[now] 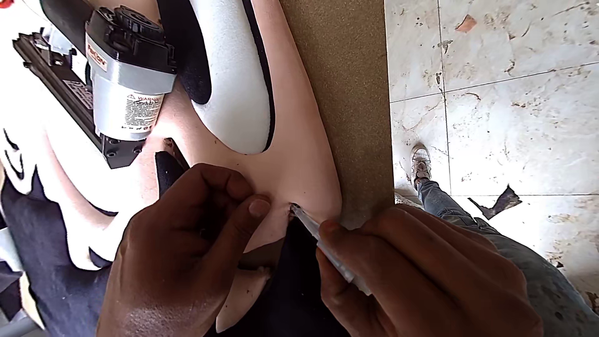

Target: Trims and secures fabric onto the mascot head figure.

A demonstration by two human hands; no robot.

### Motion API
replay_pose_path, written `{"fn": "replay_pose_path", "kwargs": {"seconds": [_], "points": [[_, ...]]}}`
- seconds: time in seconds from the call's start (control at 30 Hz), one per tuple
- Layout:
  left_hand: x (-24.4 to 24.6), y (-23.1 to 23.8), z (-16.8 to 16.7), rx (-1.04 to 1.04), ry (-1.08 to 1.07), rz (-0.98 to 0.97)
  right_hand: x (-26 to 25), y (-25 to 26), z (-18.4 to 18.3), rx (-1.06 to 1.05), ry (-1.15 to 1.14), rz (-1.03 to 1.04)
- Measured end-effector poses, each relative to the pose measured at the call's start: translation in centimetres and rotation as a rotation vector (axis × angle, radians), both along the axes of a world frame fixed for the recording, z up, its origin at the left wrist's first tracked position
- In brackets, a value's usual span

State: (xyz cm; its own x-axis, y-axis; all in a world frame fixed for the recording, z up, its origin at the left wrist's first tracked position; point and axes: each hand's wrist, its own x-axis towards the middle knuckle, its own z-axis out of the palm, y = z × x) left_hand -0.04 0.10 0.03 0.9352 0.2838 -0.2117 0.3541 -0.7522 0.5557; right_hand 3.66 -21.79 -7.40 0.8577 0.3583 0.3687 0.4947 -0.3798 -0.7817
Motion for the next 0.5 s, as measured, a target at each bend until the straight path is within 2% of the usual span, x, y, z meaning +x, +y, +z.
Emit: {"fn": "replay_pose_path", "kwargs": {"seconds": [0.5], "points": [[-0.02,0.01,-0.02,-0.009,0.0,0.002,-0.09,0.15,0.16,-0.004,-0.006,-0.013]]}}
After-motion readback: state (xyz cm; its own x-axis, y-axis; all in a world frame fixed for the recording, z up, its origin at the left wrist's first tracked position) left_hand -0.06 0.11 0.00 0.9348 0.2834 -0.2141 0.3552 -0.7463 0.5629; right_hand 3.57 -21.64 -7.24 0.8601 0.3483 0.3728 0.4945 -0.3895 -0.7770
